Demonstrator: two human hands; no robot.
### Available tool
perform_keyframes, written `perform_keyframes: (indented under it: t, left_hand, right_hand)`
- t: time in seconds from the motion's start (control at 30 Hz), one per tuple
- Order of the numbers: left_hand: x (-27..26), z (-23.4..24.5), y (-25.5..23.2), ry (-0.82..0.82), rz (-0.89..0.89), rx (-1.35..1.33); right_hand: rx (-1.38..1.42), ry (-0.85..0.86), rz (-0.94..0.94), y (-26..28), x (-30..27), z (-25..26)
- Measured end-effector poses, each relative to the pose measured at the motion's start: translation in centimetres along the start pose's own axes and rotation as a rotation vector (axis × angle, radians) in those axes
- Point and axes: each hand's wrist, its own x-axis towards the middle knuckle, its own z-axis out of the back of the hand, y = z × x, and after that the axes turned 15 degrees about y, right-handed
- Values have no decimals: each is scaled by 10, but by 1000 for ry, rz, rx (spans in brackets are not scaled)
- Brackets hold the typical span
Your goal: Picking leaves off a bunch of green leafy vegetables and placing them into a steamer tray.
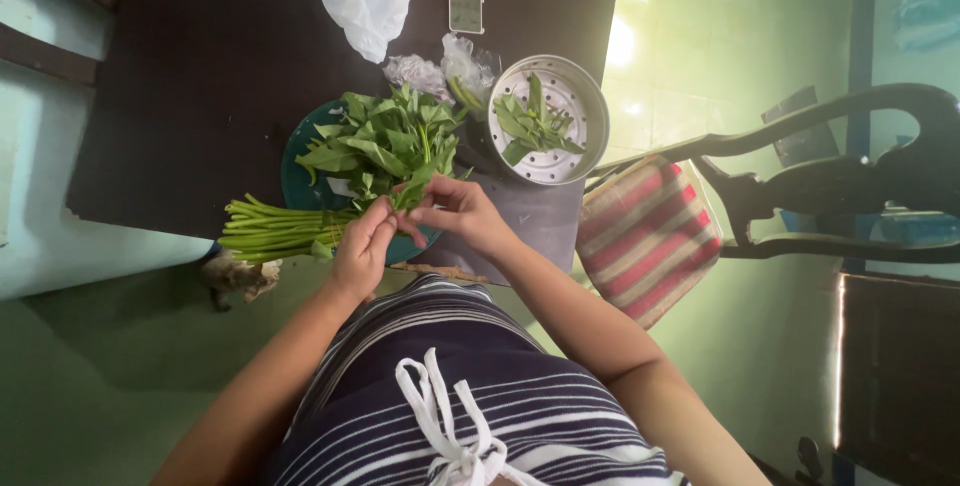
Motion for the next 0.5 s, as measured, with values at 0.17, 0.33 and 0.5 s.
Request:
perform_keyframes:
  t: [0.17, 0.33, 0.5]
  left_hand:
    - [-4, 4, 15, 25, 52, -156]
    - [-4, 8, 24, 66, 35, -148]
    - [-2, 7, 41, 27, 157, -319]
  right_hand:
    - [73, 5, -10, -8, 6, -12]
    - [-205, -195, 35, -17, 13, -14]
    - [-54, -213, -10, -36, 15, -8]
